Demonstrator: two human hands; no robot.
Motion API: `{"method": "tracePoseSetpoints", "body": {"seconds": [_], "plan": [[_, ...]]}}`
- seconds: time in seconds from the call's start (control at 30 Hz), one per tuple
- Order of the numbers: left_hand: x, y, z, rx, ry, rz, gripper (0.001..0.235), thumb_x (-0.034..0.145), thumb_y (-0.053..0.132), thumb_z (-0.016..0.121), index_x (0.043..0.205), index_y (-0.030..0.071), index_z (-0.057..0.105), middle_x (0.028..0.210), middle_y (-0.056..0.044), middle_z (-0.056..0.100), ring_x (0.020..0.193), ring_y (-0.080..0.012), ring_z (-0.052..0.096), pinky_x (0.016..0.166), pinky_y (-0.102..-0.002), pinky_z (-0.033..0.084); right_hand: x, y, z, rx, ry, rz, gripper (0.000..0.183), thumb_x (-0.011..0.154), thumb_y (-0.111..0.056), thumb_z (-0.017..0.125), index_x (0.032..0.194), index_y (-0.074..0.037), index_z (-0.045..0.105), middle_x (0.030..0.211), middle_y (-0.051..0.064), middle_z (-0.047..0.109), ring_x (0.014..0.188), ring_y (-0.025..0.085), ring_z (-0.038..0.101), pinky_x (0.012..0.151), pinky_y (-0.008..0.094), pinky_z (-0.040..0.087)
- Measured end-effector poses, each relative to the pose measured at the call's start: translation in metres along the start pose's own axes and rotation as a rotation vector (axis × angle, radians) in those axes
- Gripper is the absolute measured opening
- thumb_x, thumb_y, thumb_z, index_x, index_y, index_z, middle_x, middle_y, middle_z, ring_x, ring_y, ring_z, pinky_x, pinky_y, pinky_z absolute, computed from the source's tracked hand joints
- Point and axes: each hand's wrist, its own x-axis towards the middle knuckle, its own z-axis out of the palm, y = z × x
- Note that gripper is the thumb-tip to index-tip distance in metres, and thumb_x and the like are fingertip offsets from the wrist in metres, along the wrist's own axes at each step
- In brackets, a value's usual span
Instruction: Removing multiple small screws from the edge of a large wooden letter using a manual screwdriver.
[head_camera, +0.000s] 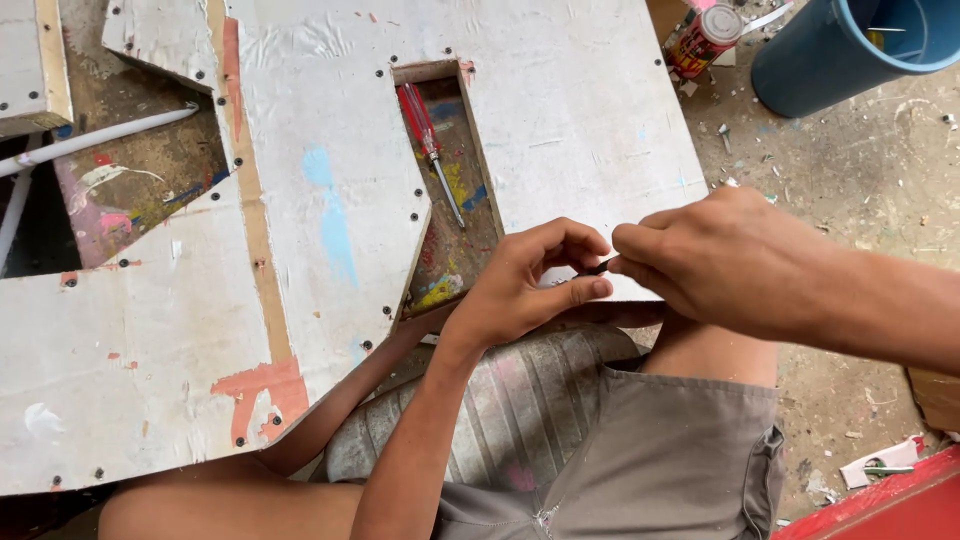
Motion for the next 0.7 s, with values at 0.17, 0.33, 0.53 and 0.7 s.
{"method": "tracePoseSetpoints", "body": {"seconds": [0.17,0.33,0.53,0.7], "plan": [[0.002,0.0,0.011,0.268,0.122,0.157,0.009,0.091,0.012,0.078,0.093,0.009,0.07,0.09,-0.003,0.075,0.084,-0.0126,0.069,0.077,-0.028,0.054,-0.003,-0.008,0.005,0.054,-0.059,0.138,0.045,0.109,-0.053,0.037,0.082,-0.021,0.054,0.062,-0.002,0.064,0.051,0.028,0.06,0.056,0.045,0.05],[-0.001,-0.004,0.011,0.354,0.075,0.208,0.012,0.1,0.014,0.068,0.107,0.006,0.072,0.097,-0.007,0.078,0.088,-0.0165,0.075,0.078,-0.029,0.057,-0.001,-0.023,0.002,0.148,-0.148,0.329,0.053,0.107,-0.059,0.031,0.084,-0.024,0.063,0.066,0.002,0.07,0.061,0.028,0.067,0.061,0.046,0.053],[-0.006,0.006,-0.001,0.386,0.025,0.083,0.015,0.104,0.011,0.059,0.103,0.007,0.073,0.09,-0.001,0.074,0.079,-0.0081,0.06,0.069,-0.028,0.046,0.011,-0.037,-0.038,0.312,-0.29,0.339,0.054,0.105,-0.06,0.032,0.107,-0.026,0.074,0.09,0.015,0.075,0.09,0.041,0.07,0.085,0.054,0.053],[-0.004,0.005,-0.007,0.362,-0.05,0.105,0.025,0.108,0.023,0.053,0.095,0.008,0.068,0.087,0.0,0.073,0.079,-0.0109,0.065,0.074,-0.028,0.049,-0.004,-0.014,-0.011,-0.087,0.031,-0.274,0.023,0.09,0.003,0.065,0.107,-0.009,0.055,0.079,0.004,0.063,0.059,0.019,0.064,0.048,0.039,0.058]]}}
